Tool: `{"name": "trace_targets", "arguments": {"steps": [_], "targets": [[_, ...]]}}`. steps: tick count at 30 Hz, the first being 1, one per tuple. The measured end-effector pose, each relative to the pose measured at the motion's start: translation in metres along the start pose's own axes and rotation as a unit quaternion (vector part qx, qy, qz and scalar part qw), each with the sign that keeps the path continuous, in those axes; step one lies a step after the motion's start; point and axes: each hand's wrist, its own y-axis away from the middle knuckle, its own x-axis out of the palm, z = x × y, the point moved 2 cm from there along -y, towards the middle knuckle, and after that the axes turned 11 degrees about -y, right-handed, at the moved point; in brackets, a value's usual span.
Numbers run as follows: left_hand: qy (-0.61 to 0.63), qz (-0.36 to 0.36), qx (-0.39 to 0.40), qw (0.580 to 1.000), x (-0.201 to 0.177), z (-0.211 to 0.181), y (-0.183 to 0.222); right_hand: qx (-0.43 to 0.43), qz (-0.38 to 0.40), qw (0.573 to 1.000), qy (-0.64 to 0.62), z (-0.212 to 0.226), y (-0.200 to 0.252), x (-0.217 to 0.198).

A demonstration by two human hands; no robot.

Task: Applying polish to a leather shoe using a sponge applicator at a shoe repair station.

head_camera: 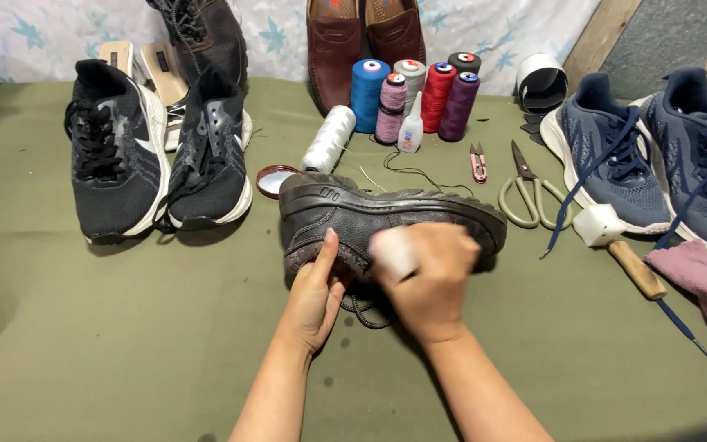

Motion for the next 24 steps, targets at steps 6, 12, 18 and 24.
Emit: {"name": "trace_targets", "arguments": {"steps": [6, 12, 18, 24], "targets": [[-0.003, -0.001, -0.01, 1.0, 0.007, -0.015, 0.012, 0.141, -0.083, 0.986, -0.04, -0.006, -0.01, -0.022], [-0.005, -0.003, -0.014, 1.0, 0.01, -0.016, 0.01, 0.049, -0.006, 0.997, -0.056, 0.023, -0.02, -0.003], [0.0, -0.001, -0.02, 1.0, 0.002, -0.005, 0.003, -0.002, 0.034, 0.999, -0.026, 0.02, -0.008, -0.001], [-0.007, 0.0, -0.008, 1.0, 0.001, -0.003, 0.001, 0.003, 0.0, 0.999, -0.042, 0.027, -0.014, 0.006]]}}
